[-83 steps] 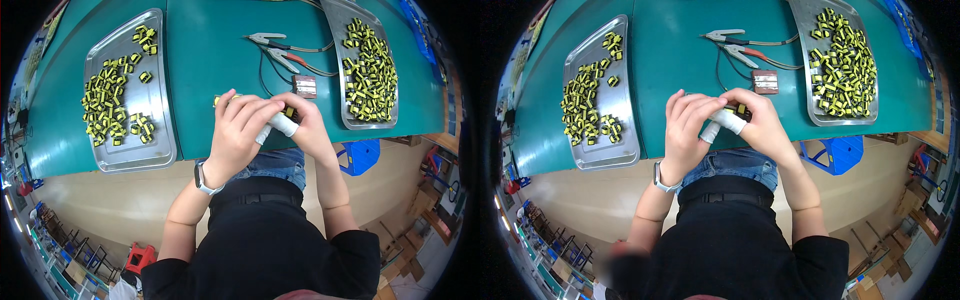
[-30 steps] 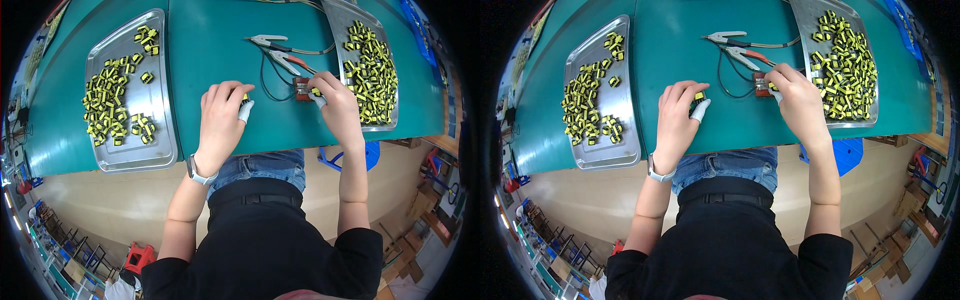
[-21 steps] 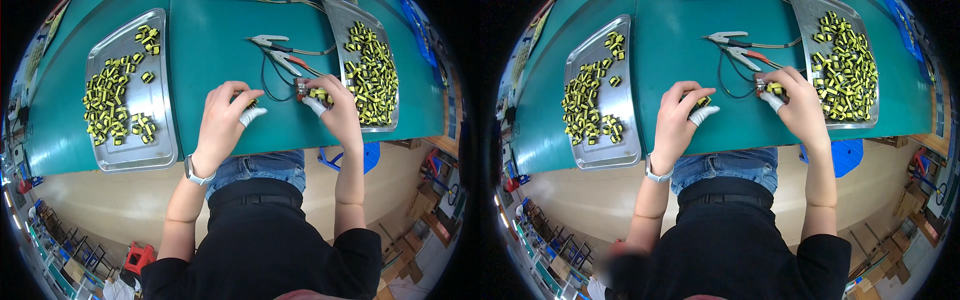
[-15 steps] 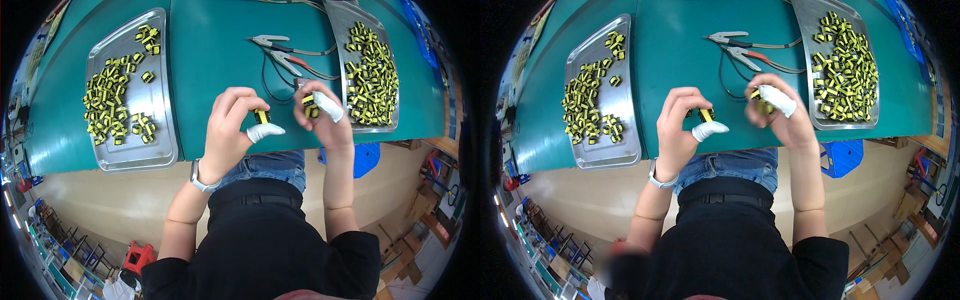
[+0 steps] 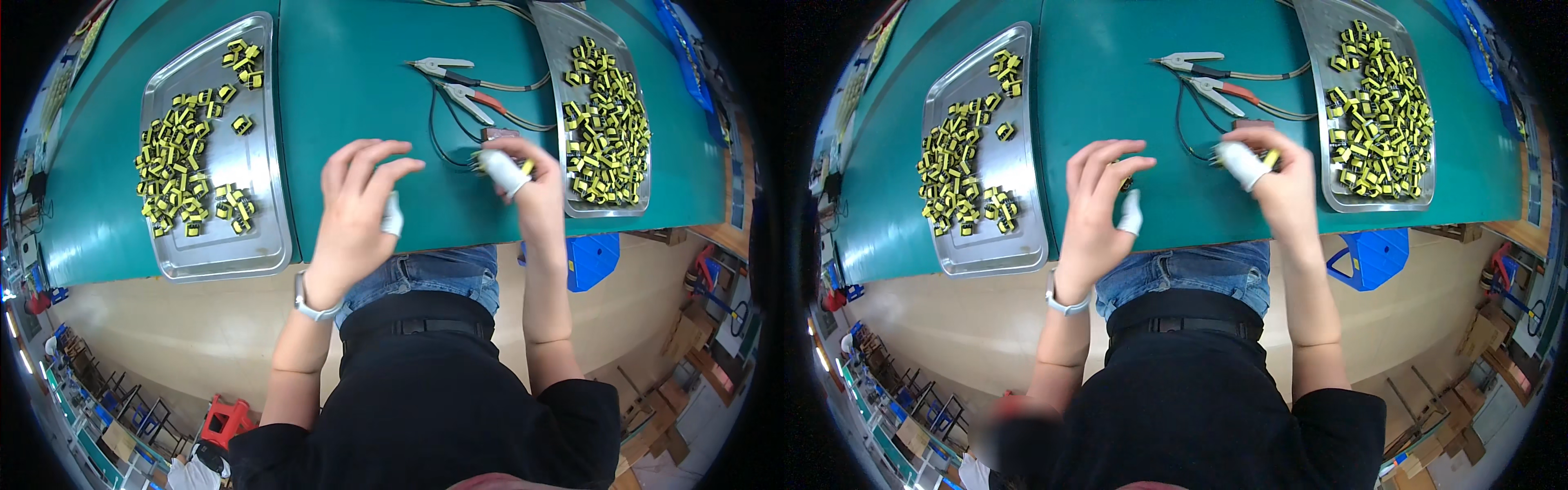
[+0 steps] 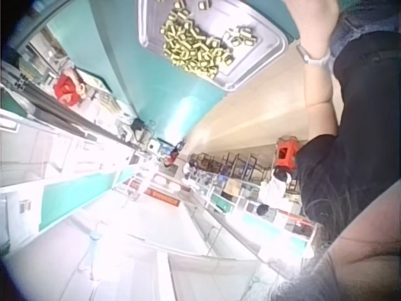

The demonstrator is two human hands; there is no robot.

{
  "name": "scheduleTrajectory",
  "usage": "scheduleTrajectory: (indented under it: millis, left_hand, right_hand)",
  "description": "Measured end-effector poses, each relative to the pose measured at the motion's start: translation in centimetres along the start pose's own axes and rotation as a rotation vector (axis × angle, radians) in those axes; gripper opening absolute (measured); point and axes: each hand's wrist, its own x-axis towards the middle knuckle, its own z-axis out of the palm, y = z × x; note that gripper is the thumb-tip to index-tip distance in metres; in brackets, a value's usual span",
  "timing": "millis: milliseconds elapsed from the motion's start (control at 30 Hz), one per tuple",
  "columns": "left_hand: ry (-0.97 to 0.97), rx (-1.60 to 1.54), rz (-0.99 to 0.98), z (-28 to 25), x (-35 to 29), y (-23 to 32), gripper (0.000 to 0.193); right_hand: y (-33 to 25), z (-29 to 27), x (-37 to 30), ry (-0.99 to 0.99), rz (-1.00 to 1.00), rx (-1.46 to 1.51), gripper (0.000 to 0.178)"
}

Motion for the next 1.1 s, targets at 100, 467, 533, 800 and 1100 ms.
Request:
scheduleTrajectory:
  millis: [100,467,533,800,1100]
  left_hand:
    - [-0.068,0.074,-0.099,-1.4,-0.8,-0.7,0.060]
    - [-0.141,0.025,-0.210,-1.3,-1.2,-2.2,0.040]
    - [-0.151,0.049,-0.210,-1.2,-0.9,-1.6,0.038]
    - [-0.100,0.137,-0.117,-0.7,-0.8,-1.5,0.040]
    - [0.035,-0.017,-0.043,0.3,-0.2,0.0,0.039]
  right_hand:
    - [0.1,-2.6,1.6,0.140,-0.025,-0.265,0.017]
    - [0.2,-2.3,2.1,0.239,-0.008,-0.499,0.020]
    - [0.2,-2.7,2.1,0.266,-0.071,-0.457,0.018]
    - [0.3,-9.4,4.3,0.816,-0.381,-0.701,0.028]
    - [-1.5,-0.4,-0.1,-0.207,-0.191,-0.018,0.033]
